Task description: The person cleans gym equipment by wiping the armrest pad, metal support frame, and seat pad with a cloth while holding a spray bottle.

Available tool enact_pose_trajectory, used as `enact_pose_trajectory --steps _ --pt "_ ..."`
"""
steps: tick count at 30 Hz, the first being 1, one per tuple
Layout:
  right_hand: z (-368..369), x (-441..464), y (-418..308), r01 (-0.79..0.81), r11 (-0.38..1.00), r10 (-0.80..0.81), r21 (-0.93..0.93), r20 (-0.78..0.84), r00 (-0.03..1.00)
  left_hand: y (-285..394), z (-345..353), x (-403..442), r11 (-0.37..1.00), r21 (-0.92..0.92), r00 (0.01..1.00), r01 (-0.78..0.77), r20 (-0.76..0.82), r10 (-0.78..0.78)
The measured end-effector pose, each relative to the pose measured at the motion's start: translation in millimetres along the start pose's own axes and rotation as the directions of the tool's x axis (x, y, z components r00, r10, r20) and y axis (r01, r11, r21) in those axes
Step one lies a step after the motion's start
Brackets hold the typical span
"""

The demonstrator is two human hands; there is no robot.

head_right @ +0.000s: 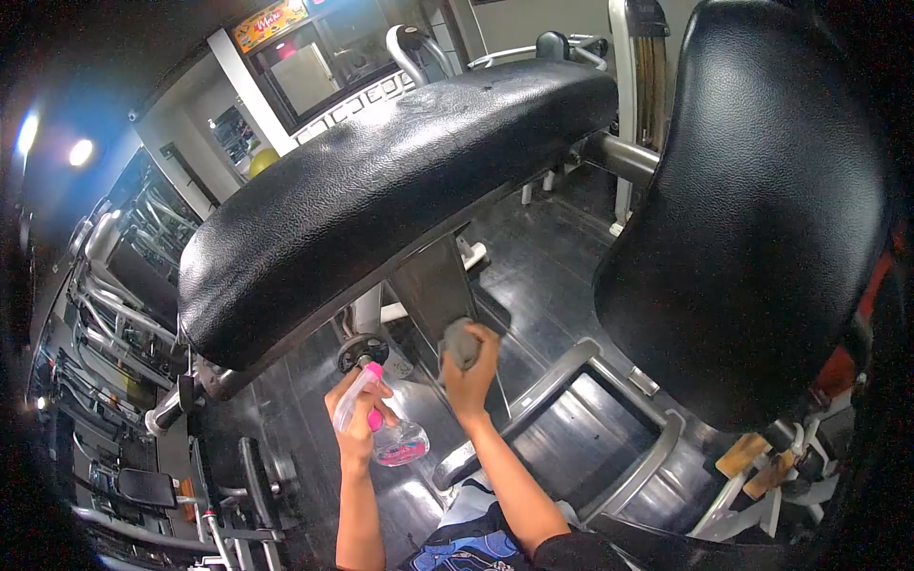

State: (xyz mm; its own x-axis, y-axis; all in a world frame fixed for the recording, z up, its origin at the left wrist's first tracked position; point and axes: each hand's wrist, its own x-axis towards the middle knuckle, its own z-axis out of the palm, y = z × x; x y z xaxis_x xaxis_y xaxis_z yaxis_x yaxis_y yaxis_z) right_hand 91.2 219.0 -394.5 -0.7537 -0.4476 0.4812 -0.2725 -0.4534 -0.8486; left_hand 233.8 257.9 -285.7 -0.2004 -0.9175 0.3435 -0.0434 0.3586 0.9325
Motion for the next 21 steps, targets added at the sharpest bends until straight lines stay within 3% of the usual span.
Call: enact_pose_trajectory --steps 1,3,5,9,10,11,13,16,19,21 --pt "-1.1 0.8 4.6 -0.001 1.0 0.001 -0.004 -0.001 1.0 -2.4 0.5 -0.2 1.0 -0.002 1.0 0.002 0.003 -0.002" --pt "0.3 7.9 10.6 -0.185 0.983 0.183 -0.025 -0.049 0.982 -6.9 0.6 -2.4 1.0 0.022 0.999 -0.01 0.051 0.009" --pt "7.0 36.0 -28.6 -0.213 0.976 0.216 0.041 -0.077 0.973 -7.2 2.3 -6.5 0.999 0.0 0.998 0.032 0.052 -0.032" --pt "23.0 67.5 -81.2 0.134 0.983 -0.138 0.129 0.02 0.99 -9.8 1.9 -8.8 0.997 -0.027 0.997 0.068 0.044 -0.067" --pt "23.6 66.2 -82.1 0.225 0.972 -0.229 0.075 0.051 0.972 -9.9 0.8 -9.2 0.997 -0.023 0.997 0.07 0.044 -0.069" --pt "21.7 60.6 -75.2 0.22 0.973 -0.224 0.075 0.05 0.973 -9.9 -0.9 -10.0 0.997 -0.017 0.996 0.08 0.044 -0.079" --pt "13.9 39.2 -39.7 0.137 0.989 -0.139 0.05 0.041 0.989 -10.5 -3.6 -9.7 0.996 -0.011 0.996 0.086 0.04 -0.086" --pt "-1.1 -5.0 26.0 -0.23 0.973 0.231 0.029 -0.036 0.972 -11.7 -7.6 -10.6 0.999 0.001 0.999 0.043 0.031 -0.043" --pt "-12.3 5.4 33.9 -0.352 0.93 0.36 -0.108 0.06 0.931 -13.0 -7.5 -9.2 0.999 0.034 0.999 0.039 0.024 -0.04" --pt "-4.8 33.7 17.9 -0.277 0.96 0.277 0.03 0.006 0.961 -14.7 -4.8 -9.6 0.999 0.019 0.998 0.051 0.026 -0.051"
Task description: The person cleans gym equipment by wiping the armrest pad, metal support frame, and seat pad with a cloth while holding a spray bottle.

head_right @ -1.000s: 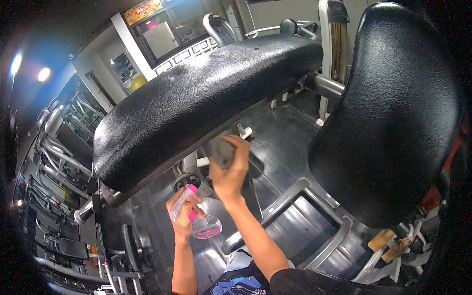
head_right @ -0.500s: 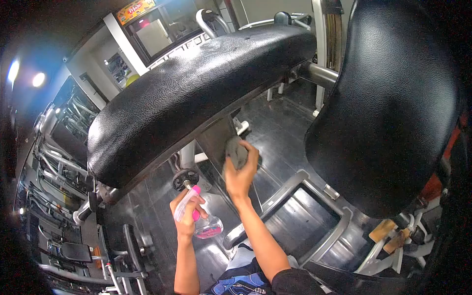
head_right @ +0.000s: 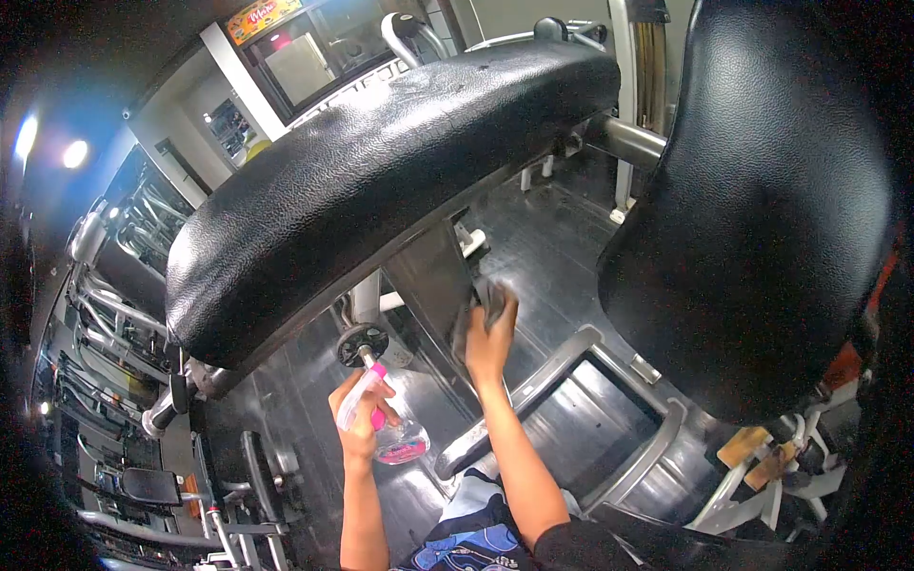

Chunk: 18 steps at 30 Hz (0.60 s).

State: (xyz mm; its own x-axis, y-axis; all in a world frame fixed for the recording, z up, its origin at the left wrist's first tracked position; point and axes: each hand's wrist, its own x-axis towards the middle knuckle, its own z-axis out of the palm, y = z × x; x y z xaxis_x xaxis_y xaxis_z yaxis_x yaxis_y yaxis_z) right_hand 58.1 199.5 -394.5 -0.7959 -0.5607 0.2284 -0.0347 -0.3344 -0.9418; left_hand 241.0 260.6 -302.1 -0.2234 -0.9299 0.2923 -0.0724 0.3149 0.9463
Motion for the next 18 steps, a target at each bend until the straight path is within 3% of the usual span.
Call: enact_pose_trajectory --steps 3,5,6,8,10,14,16,18 --pt "18.4 29.2 -70.1 0.2 0.978 -0.193 0.065 -0.1 0.976 0.0 7.0 1.2 1.0 -0.02 1.0 -0.009 0.01 0.01" --pt "26.6 31.7 -100.3 0.225 0.962 -0.22 0.156 -0.048 0.974 -2.8 8.5 2.0 1.0 -0.018 1.0 -0.003 0.023 0.004" --pt "29.3 31.7 -106.4 0.245 0.937 -0.254 0.249 0.002 0.967 -4.2 9.3 2.5 1.0 -0.016 0.999 0.0 0.033 0.0" --pt "26.8 23.2 -87.2 0.279 0.936 -0.273 0.215 -0.059 0.96 -5.5 11.3 1.3 0.999 -0.032 0.999 0.011 0.036 -0.01" --pt "16.0 3.4 -30.0 0.21 0.974 -0.202 0.084 -0.087 0.975 -5.9 13.8 3.1 0.998 -0.054 0.999 0.012 0.037 -0.01" --pt "-6.3 -50.5 64.4 -0.161 0.987 0.163 0.026 -0.222 0.961 -6.5 17.7 5.7 0.997 0.071 0.999 -0.017 0.031 0.015" --pt "-10.5 -46.9 57.7 -0.204 0.979 0.199 -0.001 -0.201 0.959 -6.3 20.6 6.0 0.995 0.089 0.998 -0.039 0.044 0.035" --pt "-12.3 -39.5 41.6 -0.248 0.968 0.239 -0.032 -0.179 0.954 -2.7 25.8 5.8 0.995 0.088 0.998 0.056 -0.004 -0.056"
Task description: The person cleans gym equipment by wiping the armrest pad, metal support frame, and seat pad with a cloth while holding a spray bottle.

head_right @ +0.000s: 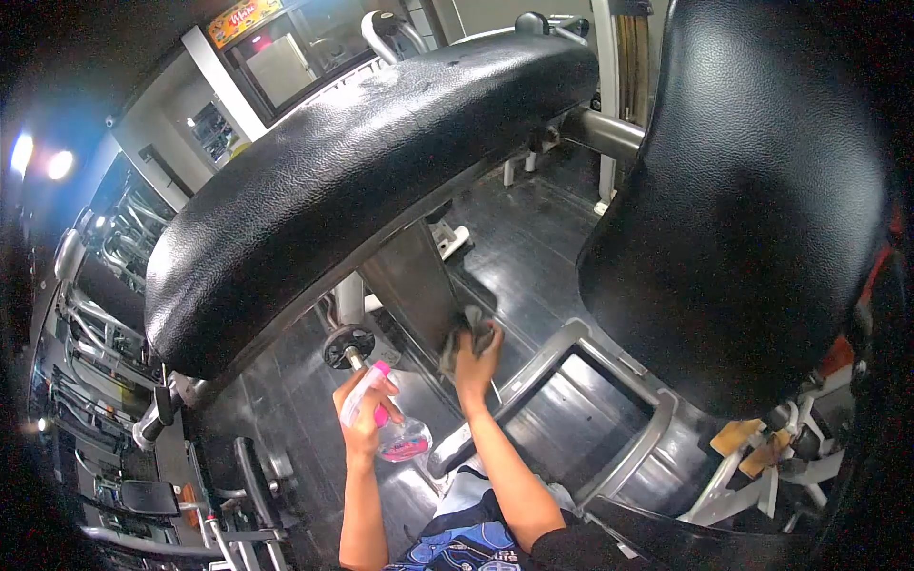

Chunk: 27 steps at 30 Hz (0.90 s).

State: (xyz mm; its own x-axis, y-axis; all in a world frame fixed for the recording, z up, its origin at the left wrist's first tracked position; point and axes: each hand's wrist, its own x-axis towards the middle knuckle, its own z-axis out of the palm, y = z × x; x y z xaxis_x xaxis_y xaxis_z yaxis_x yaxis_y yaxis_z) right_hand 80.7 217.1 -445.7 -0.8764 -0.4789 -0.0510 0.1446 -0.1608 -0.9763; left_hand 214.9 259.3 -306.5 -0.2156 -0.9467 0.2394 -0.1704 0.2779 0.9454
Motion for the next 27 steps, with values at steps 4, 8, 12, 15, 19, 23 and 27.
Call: enact_pose_trajectory --steps 4,8,12,15,19,23,27 --pt "18.7 -3.6 -87.2 0.295 0.939 -0.317 0.177 0.115 0.941 -4.4 -3.3 1.1 0.995 0.012 0.995 -0.099 0.015 0.099" --pt "36.1 -22.6 -88.3 0.666 0.716 -0.698 0.209 0.185 0.692 -14.5 -13.5 -3.5 0.987 -0.135 0.995 -0.086 0.034 0.091" --pt "24.0 -31.8 5.0 0.666 0.739 -0.671 0.097 0.189 0.717 -9.2 -23.4 -7.2 0.985 -0.137 0.995 -0.103 0.004 0.104" --pt "14.1 -39.9 56.6 0.357 0.93 -0.363 0.082 0.073 0.929 -13.7 -31.3 -10.0 0.989 -0.133 0.997 -0.071 0.003 0.072" --pt "17.7 -28.8 20.1 0.141 0.986 -0.141 0.094 -0.004 0.99 -10.5 -28.7 -14.5 0.991 -0.132 1.0 -0.018 -0.023 0.015" --pt "22.1 -6.0 -60.9 0.274 0.948 -0.287 0.16 0.065 0.956 -16.4 -27.6 -15.0 0.993 -0.119 1.0 -0.005 0.015 0.007" --pt "27.9 -5.2 -57.6 0.517 0.838 -0.535 0.175 0.072 0.842 -20.9 -23.8 -16.7 0.998 -0.055 0.999 0.035 0.032 -0.034"
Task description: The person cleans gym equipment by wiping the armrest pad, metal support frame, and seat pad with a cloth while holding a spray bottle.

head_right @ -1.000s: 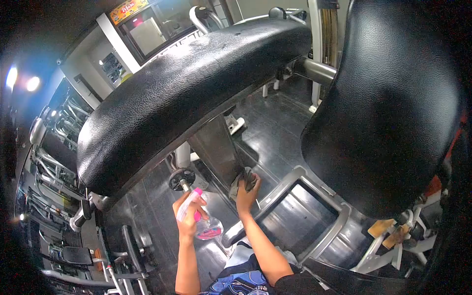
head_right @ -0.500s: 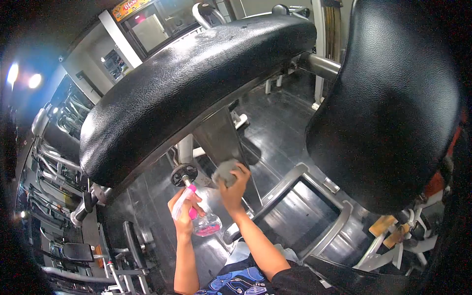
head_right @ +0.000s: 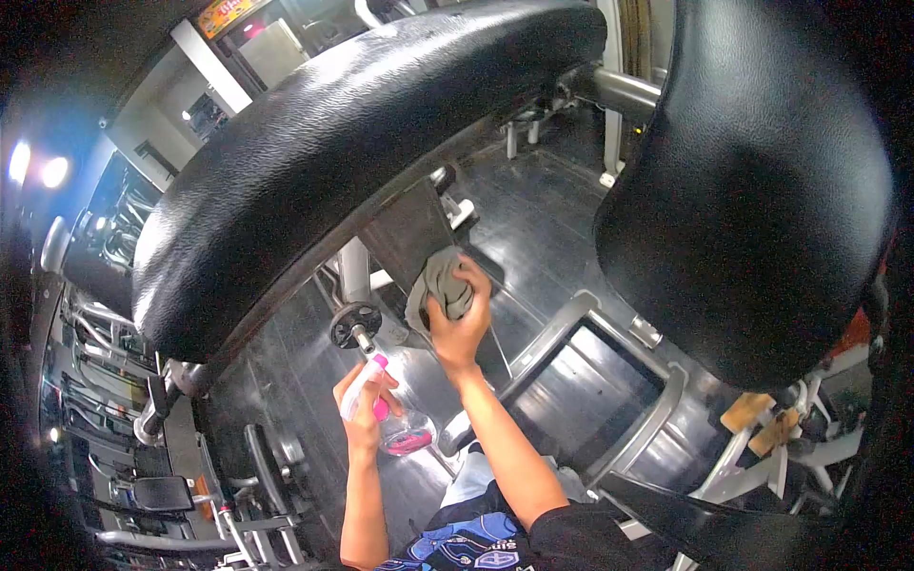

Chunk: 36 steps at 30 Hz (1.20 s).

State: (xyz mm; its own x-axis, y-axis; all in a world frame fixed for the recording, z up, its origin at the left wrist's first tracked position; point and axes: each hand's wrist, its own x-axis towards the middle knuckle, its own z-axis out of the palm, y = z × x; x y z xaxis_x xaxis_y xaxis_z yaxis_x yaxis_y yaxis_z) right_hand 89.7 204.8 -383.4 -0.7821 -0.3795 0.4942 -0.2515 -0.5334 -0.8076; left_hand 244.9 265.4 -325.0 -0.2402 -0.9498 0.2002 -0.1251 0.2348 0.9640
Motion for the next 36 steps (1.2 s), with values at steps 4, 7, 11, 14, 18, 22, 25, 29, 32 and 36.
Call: enact_pose_trajectory --steps 4,7,11,14,18,22,25,29,32,36 --pt "-20.9 -75.3 76.9 -0.079 0.992 0.073 -0.098 -0.065 0.995 -6.2 2.1 0.4 1.0 0.009 0.999 0.024 0.042 -0.025" --pt "-42.9 -121.1 139.1 -0.469 0.871 0.429 -0.146 -0.238 0.871 -10.7 1.2 1.2 0.999 -0.002 0.998 0.051 0.04 -0.051" --pt "-54.0 -102.7 156.0 -0.712 0.675 0.675 -0.195 -0.226 0.702 -26.4 -3.3 3.8 0.996 -0.007 0.994 0.093 0.062 -0.092" --pt "-26.0 -49.3 89.3 -0.507 0.862 0.497 0.013 -0.221 0.839 -35.3 -6.2 11.6 0.994 0.024 0.991 0.102 0.089 -0.104" --pt "-1.4 -44.4 35.1 -0.191 0.971 0.164 -0.144 -0.181 0.97 -50.9 -6.6 22.8 0.999 0.004 0.984 0.035 0.174 -0.036" --pt "-17.1 -116.1 88.6 -0.053 0.981 0.038 -0.188 -0.08 0.996 -68.8 -5.5 33.9 0.999 -0.045 0.971 -0.025 0.236 0.035" --pt "-38.7 -175.2 141.7 -0.597 0.764 0.532 -0.245 -0.285 0.797 -77.4 -8.5 38.0 1.0 -0.03 0.96 -0.006 0.281 0.014" --pt "-84.3 -208.0 220.5 -0.896 0.441 0.885 0.047 -0.188 0.426 -90.0 -11.7 40.2 0.999 0.013 0.931 0.047 0.361 -0.048" --pt "-94.7 -176.5 231.7 -0.676 0.583 0.641 -0.451 -0.256 0.723 -103.3 -13.3 38.8 0.996 -0.015 0.912 0.091 0.402 -0.078" --pt "-41.0 -74.0 82.8 -0.668 0.742 0.653 0.051 -0.277 0.704 -116.4 -15.1 39.1 0.99 -0.015 0.885 0.141 0.45 -0.119"
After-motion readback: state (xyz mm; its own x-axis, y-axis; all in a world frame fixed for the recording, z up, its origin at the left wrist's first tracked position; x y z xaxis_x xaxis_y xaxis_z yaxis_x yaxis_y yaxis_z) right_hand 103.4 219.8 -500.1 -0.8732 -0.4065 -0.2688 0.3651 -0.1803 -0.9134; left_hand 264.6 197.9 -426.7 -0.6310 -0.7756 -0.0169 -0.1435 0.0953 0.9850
